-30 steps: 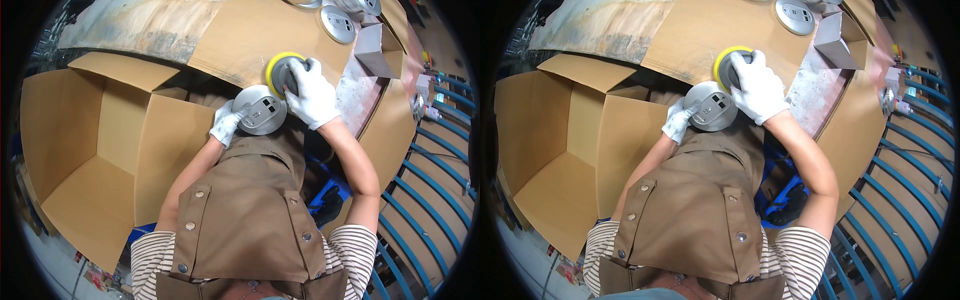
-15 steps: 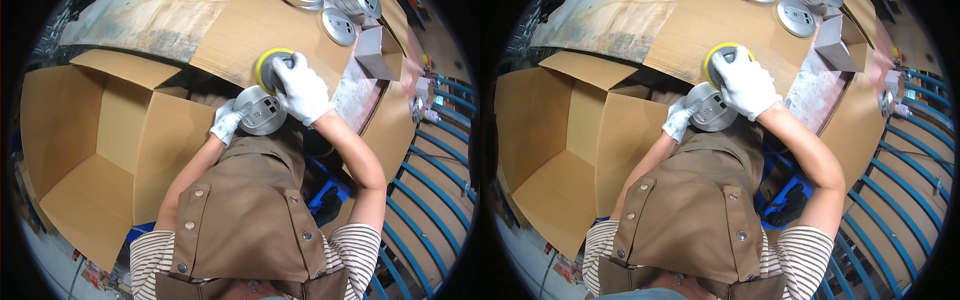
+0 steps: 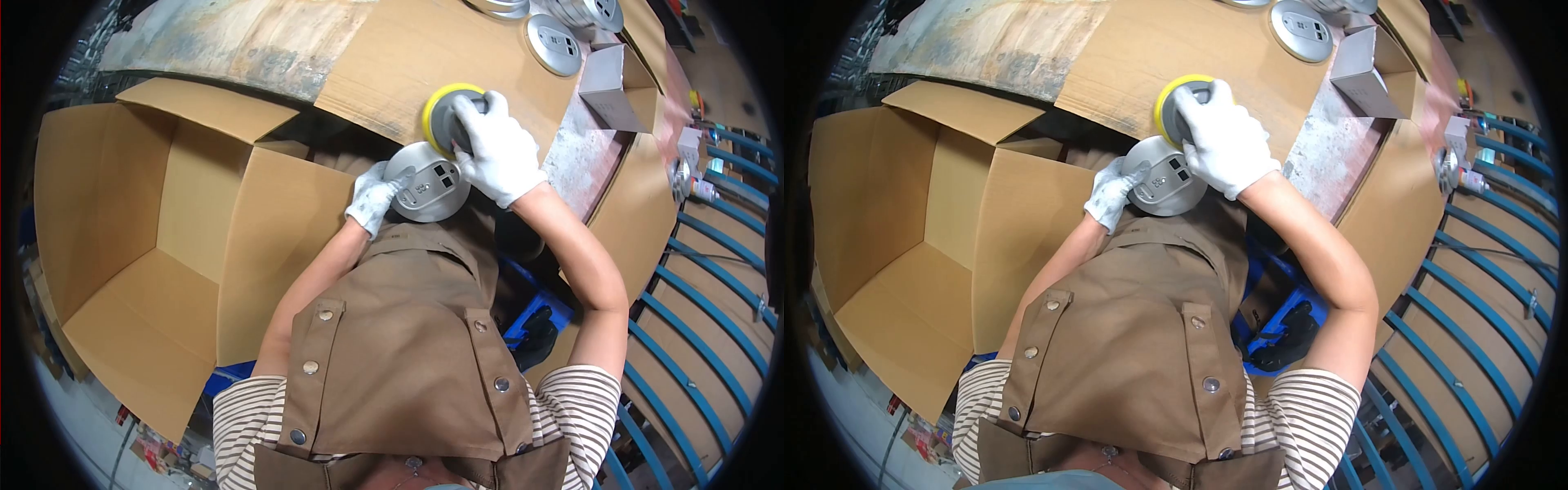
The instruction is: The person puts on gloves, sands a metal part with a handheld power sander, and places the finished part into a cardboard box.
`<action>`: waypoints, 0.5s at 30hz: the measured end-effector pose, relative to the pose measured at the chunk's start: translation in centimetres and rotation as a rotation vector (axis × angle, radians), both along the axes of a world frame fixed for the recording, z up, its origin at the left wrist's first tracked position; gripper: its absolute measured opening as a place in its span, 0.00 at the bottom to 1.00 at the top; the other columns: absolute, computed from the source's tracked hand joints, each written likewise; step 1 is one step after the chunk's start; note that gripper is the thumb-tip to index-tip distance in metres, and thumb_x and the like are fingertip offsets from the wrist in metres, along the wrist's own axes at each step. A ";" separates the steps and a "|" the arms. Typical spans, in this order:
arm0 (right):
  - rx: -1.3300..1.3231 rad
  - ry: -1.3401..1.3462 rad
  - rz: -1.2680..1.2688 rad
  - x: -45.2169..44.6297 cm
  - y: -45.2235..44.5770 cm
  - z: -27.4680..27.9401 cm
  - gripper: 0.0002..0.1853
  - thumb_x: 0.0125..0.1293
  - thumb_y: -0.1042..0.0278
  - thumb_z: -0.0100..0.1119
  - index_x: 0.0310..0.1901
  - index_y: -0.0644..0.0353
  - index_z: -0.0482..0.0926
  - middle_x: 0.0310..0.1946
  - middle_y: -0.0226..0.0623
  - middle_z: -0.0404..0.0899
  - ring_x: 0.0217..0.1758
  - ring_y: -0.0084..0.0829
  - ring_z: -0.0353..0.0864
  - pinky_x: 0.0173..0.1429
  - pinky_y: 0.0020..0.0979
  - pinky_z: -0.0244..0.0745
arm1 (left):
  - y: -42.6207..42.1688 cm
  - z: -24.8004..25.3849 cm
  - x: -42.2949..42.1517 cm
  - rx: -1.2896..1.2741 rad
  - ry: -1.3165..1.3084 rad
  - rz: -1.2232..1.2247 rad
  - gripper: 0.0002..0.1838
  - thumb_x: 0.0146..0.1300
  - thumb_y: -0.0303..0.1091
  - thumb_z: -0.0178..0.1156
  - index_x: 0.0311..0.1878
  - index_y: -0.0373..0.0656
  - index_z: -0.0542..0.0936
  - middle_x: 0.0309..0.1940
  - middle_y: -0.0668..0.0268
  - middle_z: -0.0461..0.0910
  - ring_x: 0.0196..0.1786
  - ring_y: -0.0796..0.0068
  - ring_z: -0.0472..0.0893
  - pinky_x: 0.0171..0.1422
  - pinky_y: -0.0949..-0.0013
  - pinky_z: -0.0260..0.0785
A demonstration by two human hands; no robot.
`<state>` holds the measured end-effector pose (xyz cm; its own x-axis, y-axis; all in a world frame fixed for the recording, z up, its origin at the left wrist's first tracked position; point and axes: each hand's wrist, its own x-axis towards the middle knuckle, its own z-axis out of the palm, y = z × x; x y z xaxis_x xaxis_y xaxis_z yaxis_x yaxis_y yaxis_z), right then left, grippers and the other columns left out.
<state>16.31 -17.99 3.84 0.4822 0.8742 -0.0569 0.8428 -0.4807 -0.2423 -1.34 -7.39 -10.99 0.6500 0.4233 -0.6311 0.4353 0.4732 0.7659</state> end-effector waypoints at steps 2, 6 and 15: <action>0.009 -0.009 -0.040 0.0 -0.7 -0.2 0.30 0.54 0.67 0.64 0.61 0.46 0.72 0.52 0.58 0.70 0.38 0.57 0.83 0.41 0.51 0.82 | 0.0 0.5 0.2 -0.008 0.014 -0.010 0.27 0.61 0.40 0.72 0.57 0.32 0.78 0.49 0.58 0.84 0.48 0.70 0.82 0.53 0.67 0.75; 0.055 -0.024 -0.069 -0.1 -1.6 -0.6 0.31 0.53 0.67 0.65 0.61 0.47 0.72 0.53 0.58 0.70 0.38 0.57 0.82 0.40 0.50 0.82 | -0.1 0.1 0.1 -0.031 0.011 -0.009 0.27 0.62 0.41 0.71 0.58 0.33 0.78 0.49 0.58 0.84 0.48 0.70 0.82 0.51 0.67 0.76; 0.066 0.007 -0.079 -0.2 -1.4 -0.5 0.30 0.54 0.67 0.65 0.61 0.47 0.71 0.53 0.57 0.70 0.39 0.57 0.83 0.42 0.51 0.82 | -0.3 -0.2 -0.1 -0.040 -0.024 0.041 0.32 0.58 0.48 0.74 0.57 0.31 0.79 0.48 0.55 0.85 0.48 0.69 0.83 0.55 0.68 0.75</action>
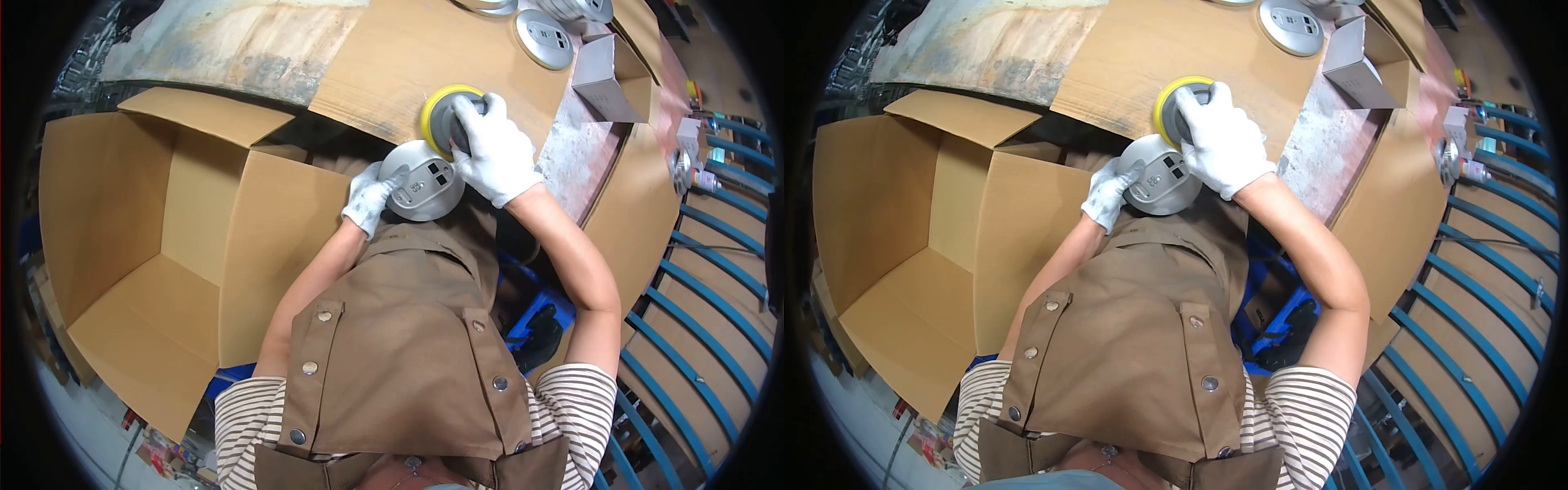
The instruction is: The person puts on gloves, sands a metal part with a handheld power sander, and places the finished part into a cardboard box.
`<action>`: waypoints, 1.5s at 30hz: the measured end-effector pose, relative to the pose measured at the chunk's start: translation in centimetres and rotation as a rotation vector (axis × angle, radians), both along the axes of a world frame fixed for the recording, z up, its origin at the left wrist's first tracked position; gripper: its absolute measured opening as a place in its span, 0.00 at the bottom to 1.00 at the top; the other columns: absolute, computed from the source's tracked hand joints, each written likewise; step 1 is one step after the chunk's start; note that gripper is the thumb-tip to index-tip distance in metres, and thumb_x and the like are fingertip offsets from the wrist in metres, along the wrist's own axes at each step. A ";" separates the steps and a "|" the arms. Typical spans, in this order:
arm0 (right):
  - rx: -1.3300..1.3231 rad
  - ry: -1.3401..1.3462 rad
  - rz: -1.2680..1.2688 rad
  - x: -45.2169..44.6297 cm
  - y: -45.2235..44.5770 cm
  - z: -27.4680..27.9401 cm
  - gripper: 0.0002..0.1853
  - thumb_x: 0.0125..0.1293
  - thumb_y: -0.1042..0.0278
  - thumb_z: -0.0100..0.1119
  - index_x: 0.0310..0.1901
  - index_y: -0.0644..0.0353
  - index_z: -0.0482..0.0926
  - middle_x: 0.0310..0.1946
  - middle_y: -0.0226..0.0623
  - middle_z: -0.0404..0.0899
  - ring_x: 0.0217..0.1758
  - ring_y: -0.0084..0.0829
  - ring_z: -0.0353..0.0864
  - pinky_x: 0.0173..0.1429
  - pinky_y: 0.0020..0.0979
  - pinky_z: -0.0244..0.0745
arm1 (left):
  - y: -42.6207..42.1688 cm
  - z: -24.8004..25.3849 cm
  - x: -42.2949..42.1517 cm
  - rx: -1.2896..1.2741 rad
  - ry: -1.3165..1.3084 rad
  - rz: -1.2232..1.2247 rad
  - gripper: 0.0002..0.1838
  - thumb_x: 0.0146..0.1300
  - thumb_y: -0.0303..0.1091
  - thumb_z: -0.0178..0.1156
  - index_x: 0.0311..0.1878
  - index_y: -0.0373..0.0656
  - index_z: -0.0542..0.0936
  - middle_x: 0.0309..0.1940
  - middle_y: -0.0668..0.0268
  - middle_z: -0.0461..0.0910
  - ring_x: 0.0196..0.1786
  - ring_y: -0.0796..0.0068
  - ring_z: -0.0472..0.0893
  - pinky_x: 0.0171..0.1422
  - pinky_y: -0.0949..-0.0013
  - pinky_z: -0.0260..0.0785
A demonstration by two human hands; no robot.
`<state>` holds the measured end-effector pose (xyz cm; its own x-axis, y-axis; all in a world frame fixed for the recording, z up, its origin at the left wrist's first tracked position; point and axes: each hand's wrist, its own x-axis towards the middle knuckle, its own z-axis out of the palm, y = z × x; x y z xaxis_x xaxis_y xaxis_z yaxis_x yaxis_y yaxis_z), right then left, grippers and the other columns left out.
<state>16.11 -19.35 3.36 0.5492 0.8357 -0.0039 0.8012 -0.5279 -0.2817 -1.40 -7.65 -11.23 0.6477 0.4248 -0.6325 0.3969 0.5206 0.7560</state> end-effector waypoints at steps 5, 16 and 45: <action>0.002 -0.034 -0.053 0.1 -0.4 -0.1 0.30 0.53 0.67 0.65 0.61 0.46 0.71 0.53 0.56 0.71 0.41 0.58 0.83 0.45 0.51 0.81 | 0.0 -0.4 -0.1 -0.018 -0.010 -0.015 0.30 0.60 0.46 0.73 0.57 0.32 0.79 0.48 0.57 0.84 0.48 0.69 0.82 0.54 0.67 0.75; 0.228 0.070 -0.357 0.7 -7.6 -1.1 0.37 0.51 0.62 0.72 0.65 0.47 0.71 0.55 0.52 0.72 0.52 0.53 0.80 0.55 0.44 0.80 | 0.0 1.4 0.7 -0.167 -0.053 0.102 0.28 0.61 0.45 0.72 0.57 0.37 0.78 0.48 0.61 0.83 0.48 0.71 0.82 0.49 0.68 0.76; -0.033 0.194 -0.103 -3.9 -10.7 1.3 0.36 0.49 0.67 0.66 0.64 0.48 0.70 0.57 0.54 0.71 0.42 0.55 0.84 0.47 0.46 0.82 | 0.1 0.3 0.4 -0.208 -0.091 0.083 0.29 0.63 0.44 0.71 0.60 0.36 0.76 0.51 0.60 0.82 0.50 0.69 0.82 0.52 0.65 0.78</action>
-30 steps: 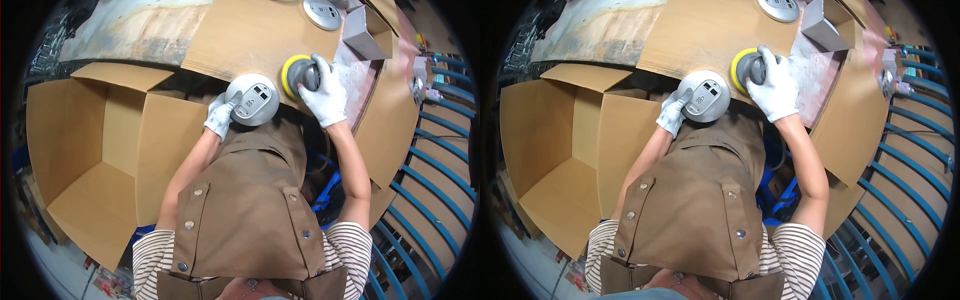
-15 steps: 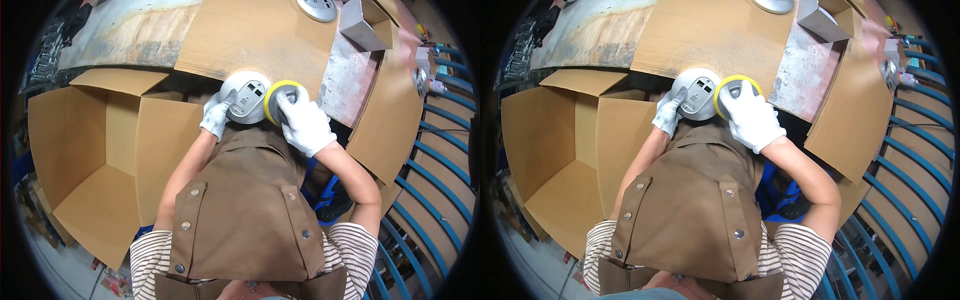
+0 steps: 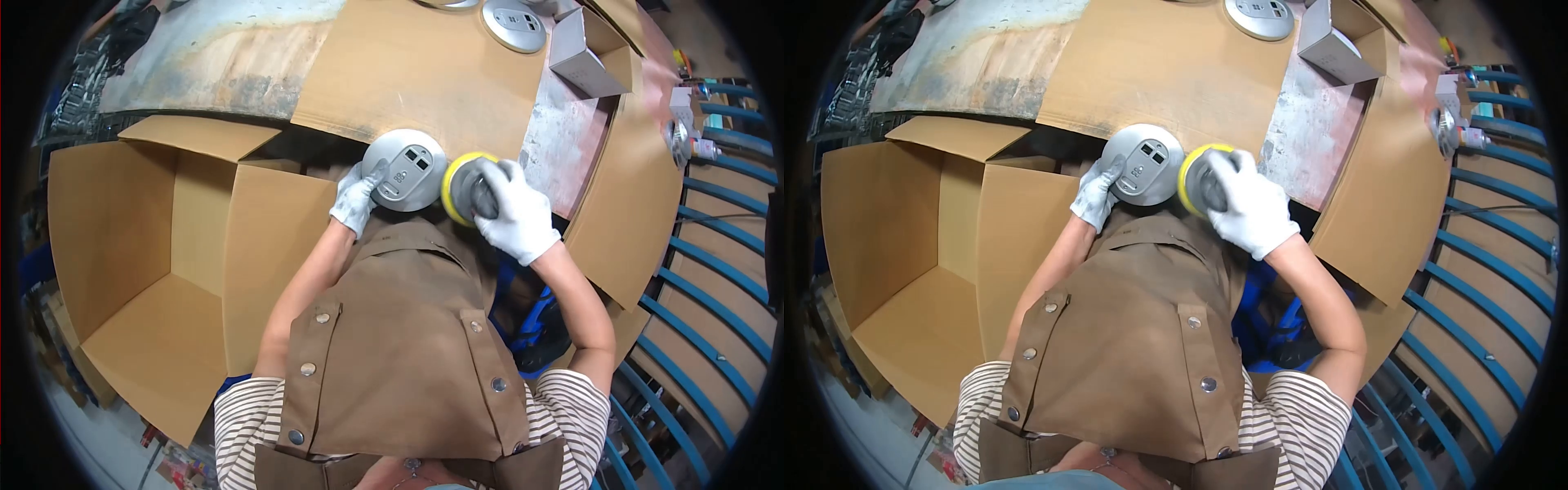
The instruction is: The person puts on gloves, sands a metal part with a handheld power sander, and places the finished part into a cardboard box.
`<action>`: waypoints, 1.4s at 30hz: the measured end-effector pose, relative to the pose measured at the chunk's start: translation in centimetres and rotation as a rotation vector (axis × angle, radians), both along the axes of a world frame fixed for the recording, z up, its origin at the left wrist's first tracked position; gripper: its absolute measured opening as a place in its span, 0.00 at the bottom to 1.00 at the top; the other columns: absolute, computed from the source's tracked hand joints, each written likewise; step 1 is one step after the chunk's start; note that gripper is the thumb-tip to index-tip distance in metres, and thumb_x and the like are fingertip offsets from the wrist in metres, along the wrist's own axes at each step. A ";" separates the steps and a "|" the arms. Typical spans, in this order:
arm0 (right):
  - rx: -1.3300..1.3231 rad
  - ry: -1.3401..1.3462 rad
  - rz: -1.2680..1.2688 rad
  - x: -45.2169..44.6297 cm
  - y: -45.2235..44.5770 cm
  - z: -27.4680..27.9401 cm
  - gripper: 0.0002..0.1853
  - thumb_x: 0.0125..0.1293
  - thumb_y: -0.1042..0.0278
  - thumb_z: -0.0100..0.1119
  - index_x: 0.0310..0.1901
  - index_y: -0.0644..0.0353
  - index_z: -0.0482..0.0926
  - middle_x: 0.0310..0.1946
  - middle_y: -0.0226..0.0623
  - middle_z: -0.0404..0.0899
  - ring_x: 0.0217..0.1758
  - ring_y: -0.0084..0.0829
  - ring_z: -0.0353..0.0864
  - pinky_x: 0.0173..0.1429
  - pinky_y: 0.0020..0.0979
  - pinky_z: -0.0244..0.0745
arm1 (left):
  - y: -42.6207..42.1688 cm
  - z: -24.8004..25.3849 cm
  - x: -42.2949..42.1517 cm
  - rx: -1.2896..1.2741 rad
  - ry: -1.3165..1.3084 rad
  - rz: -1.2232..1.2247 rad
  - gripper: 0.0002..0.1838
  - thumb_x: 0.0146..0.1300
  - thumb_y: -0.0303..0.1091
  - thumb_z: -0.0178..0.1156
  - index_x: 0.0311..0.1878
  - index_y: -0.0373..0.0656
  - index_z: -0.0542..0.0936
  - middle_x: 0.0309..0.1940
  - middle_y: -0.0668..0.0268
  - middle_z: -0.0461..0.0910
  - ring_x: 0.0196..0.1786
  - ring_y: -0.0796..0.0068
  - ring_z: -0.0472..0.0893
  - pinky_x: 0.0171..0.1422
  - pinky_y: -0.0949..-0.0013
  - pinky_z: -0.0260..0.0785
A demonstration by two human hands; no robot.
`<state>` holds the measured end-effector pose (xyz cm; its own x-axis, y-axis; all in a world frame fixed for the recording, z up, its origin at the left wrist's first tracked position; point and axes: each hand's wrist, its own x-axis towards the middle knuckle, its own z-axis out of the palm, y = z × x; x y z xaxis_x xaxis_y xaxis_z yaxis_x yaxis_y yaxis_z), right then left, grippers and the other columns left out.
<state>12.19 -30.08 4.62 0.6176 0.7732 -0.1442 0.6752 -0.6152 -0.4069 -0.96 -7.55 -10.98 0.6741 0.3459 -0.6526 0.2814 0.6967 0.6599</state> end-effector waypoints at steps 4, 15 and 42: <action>0.121 -0.111 -0.258 2.8 1.0 -0.4 0.36 0.50 0.64 0.70 0.64 0.47 0.69 0.58 0.49 0.73 0.47 0.55 0.83 0.52 0.46 0.81 | 0.5 -0.1 -0.6 -0.133 -0.151 0.015 0.28 0.63 0.40 0.71 0.62 0.37 0.74 0.54 0.61 0.81 0.55 0.69 0.81 0.61 0.63 0.76; 0.012 -0.190 -0.346 10.3 2.7 -3.8 0.39 0.49 0.51 0.72 0.65 0.49 0.70 0.54 0.50 0.74 0.54 0.52 0.79 0.58 0.45 0.77 | 2.1 3.5 -0.6 -0.075 -0.298 -0.070 0.29 0.62 0.41 0.71 0.62 0.38 0.75 0.54 0.62 0.81 0.55 0.69 0.81 0.63 0.63 0.76; 0.850 1.318 -0.813 -1.5 6.4 -5.1 0.19 0.68 0.55 0.63 0.46 0.66 0.81 0.35 0.35 0.82 0.35 0.26 0.82 0.37 0.30 0.81 | 0.3 5.5 0.0 -0.363 -0.182 -0.047 0.32 0.70 0.45 0.62 0.71 0.41 0.65 0.61 0.58 0.76 0.61 0.63 0.79 0.60 0.55 0.80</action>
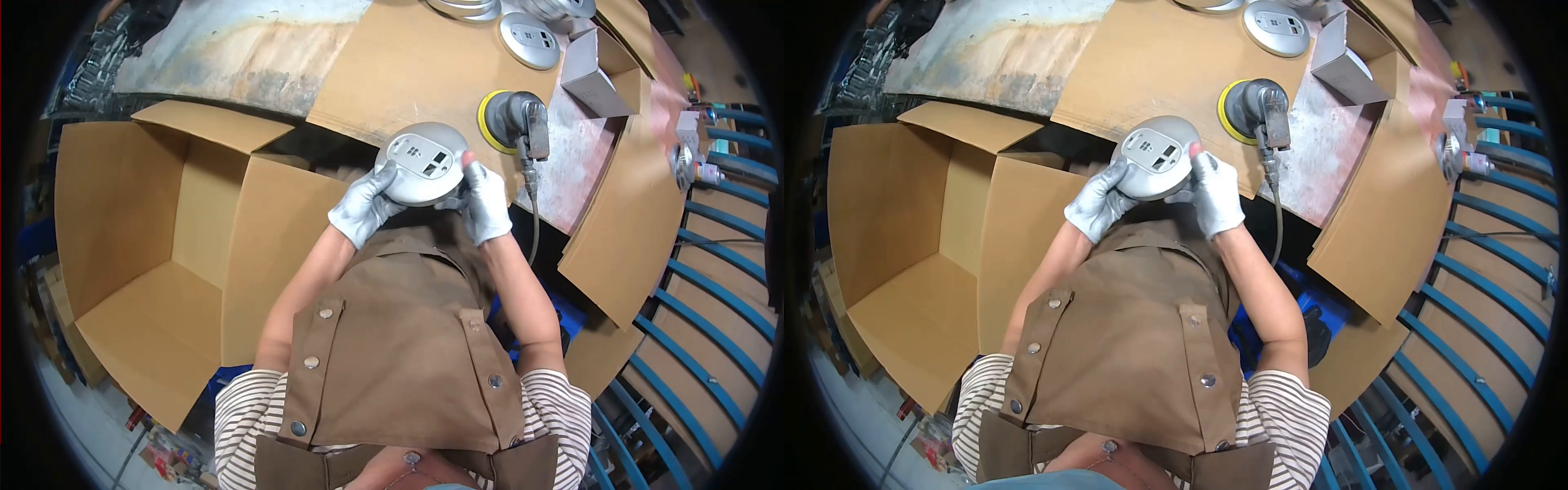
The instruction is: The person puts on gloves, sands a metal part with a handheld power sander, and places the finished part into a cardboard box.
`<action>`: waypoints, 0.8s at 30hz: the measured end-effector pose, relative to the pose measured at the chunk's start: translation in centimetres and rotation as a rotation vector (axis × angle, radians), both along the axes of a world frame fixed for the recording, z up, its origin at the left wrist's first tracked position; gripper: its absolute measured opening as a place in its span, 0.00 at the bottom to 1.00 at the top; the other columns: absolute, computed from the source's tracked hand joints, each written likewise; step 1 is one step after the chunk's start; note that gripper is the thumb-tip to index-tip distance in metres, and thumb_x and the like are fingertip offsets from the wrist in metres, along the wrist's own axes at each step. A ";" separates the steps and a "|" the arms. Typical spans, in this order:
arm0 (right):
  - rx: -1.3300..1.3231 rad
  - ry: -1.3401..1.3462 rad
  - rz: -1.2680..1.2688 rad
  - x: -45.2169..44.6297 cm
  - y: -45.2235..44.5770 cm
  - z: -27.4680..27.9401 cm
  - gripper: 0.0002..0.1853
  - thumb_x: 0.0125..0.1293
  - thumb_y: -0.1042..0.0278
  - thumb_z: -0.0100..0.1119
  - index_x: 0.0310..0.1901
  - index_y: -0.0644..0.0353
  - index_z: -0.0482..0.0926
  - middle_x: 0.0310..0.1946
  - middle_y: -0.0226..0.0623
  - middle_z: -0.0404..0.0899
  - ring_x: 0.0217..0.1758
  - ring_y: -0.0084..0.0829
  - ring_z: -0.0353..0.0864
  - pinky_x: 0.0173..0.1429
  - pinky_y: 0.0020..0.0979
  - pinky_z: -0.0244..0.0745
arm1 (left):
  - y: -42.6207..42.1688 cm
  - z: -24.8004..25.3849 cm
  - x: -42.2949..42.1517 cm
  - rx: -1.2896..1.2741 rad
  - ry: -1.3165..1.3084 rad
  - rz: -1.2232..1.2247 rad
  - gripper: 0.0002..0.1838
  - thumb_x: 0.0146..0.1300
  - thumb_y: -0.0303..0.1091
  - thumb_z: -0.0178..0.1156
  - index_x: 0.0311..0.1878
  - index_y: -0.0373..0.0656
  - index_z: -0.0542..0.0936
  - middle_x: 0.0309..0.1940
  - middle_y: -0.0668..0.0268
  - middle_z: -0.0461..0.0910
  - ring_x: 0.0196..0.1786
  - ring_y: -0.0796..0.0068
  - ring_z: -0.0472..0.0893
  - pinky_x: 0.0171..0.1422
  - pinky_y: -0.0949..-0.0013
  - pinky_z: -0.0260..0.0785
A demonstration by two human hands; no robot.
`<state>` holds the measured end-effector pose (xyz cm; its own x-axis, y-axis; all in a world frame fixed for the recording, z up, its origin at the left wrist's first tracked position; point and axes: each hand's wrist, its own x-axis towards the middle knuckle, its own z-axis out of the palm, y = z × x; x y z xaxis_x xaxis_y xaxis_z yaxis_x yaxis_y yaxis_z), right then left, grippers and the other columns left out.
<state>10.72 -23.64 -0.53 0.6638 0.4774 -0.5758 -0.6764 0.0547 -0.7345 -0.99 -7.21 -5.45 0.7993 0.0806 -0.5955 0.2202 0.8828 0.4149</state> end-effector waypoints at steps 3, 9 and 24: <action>-0.076 -0.017 0.058 0.4 0.1 0.0 0.32 0.74 0.37 0.49 0.47 0.67 0.78 0.28 0.40 0.80 0.28 0.33 0.84 0.28 0.34 0.85 | 0.6 0.2 0.3 0.023 -0.043 -0.020 0.31 0.70 0.44 0.62 0.70 0.40 0.66 0.59 0.59 0.78 0.58 0.65 0.81 0.57 0.59 0.81; -0.003 0.012 0.005 0.0 0.4 0.8 0.32 0.74 0.38 0.49 0.49 0.67 0.77 0.31 0.44 0.81 0.29 0.35 0.85 0.27 0.33 0.85 | 1.6 0.2 0.6 0.054 -0.041 -0.037 0.30 0.70 0.44 0.62 0.69 0.38 0.68 0.59 0.59 0.78 0.58 0.66 0.81 0.55 0.63 0.80; -1.351 -1.243 0.511 12.3 -0.8 3.2 0.42 0.52 0.52 0.74 0.69 0.47 0.67 0.60 0.51 0.72 0.59 0.53 0.78 0.59 0.46 0.77 | 0.6 -1.8 0.1 0.158 0.026 0.051 0.32 0.69 0.43 0.64 0.70 0.38 0.67 0.59 0.57 0.77 0.58 0.63 0.81 0.54 0.62 0.81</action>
<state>22.97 -24.44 2.65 0.8978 0.4370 -0.0551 0.4281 -0.8951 -0.1244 -0.86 -6.57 -7.30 0.7762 0.2153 -0.5926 0.1888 0.8173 0.5444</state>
